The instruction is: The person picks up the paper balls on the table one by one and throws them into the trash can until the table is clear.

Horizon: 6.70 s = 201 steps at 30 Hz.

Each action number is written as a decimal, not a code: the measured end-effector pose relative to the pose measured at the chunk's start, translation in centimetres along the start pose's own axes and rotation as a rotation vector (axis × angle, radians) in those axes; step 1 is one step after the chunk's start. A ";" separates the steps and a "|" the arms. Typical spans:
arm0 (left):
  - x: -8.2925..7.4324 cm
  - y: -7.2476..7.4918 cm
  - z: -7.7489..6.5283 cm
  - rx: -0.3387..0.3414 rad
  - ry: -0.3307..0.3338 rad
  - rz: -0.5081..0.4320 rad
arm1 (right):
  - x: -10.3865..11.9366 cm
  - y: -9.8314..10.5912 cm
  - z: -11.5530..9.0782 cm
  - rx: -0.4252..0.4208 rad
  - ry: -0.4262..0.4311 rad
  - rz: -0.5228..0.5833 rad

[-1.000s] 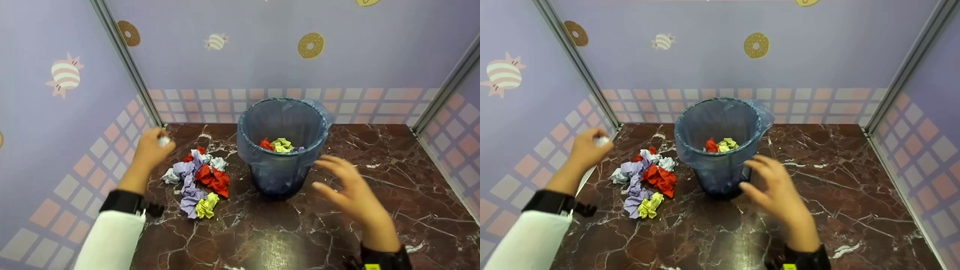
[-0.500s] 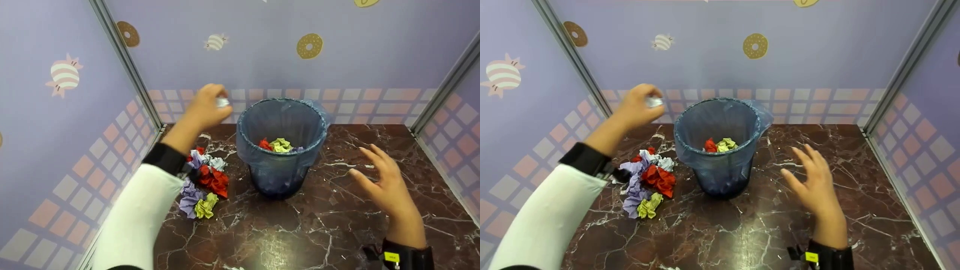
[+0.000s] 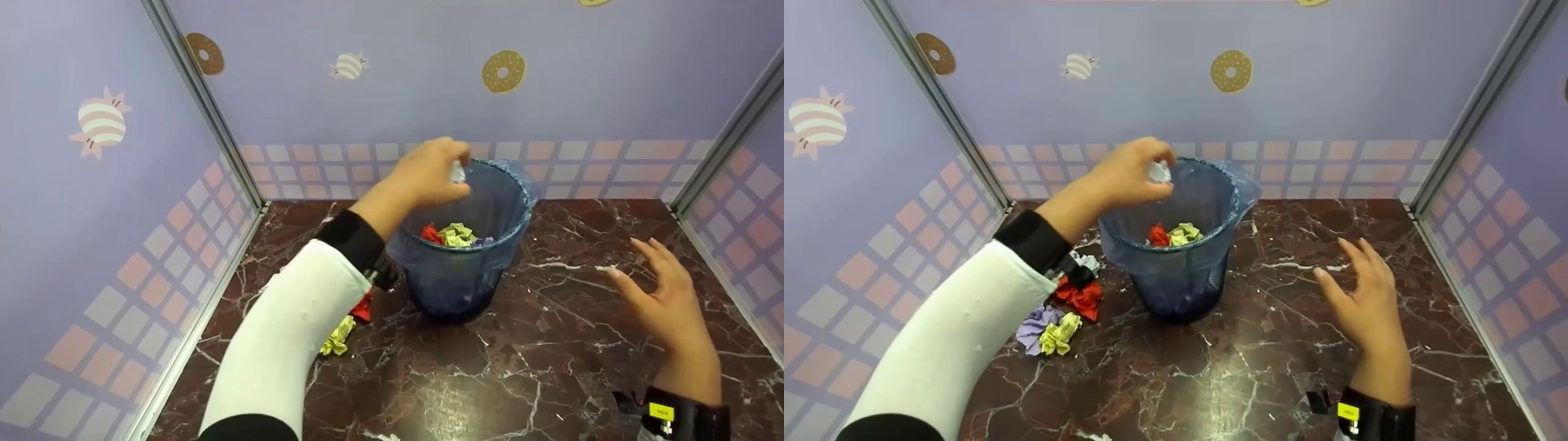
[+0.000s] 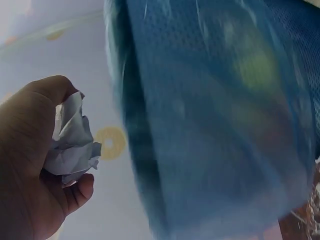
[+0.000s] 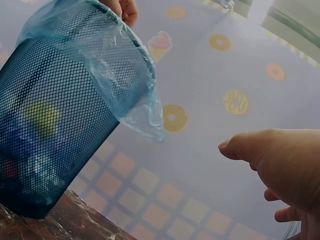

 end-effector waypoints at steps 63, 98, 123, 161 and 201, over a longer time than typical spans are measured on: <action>27.1 -1.2 -14.6 -0.071 0.520 -0.115 | 15.5 -11.8 -4.1 0.300 0.475 -0.065; 34.1 -15.7 -24.5 -0.112 0.684 -0.142 | 17.1 -22.5 -8.6 0.619 0.656 -0.062; 34.5 -15.5 -25.4 -0.129 0.677 -0.212 | 17.0 -22.2 -8.3 0.616 0.648 -0.067; 15.2 3.0 -6.4 -0.086 0.379 -0.308 | 6.8 -6.2 -0.5 0.180 0.211 -0.056; 1.1 -0.3 1.5 0.082 0.016 0.125 | -0.2 -5.1 0.2 0.173 0.003 -0.129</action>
Point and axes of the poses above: each hand's wrist, its own z-axis towards the middle knuckle, its own y-axis out of the back of the hand, x = y × z, the point moved 5 cm from there along z, towards the middle knuckle, and after that the axes turned 2 degrees about y, right-handed, at the moved point
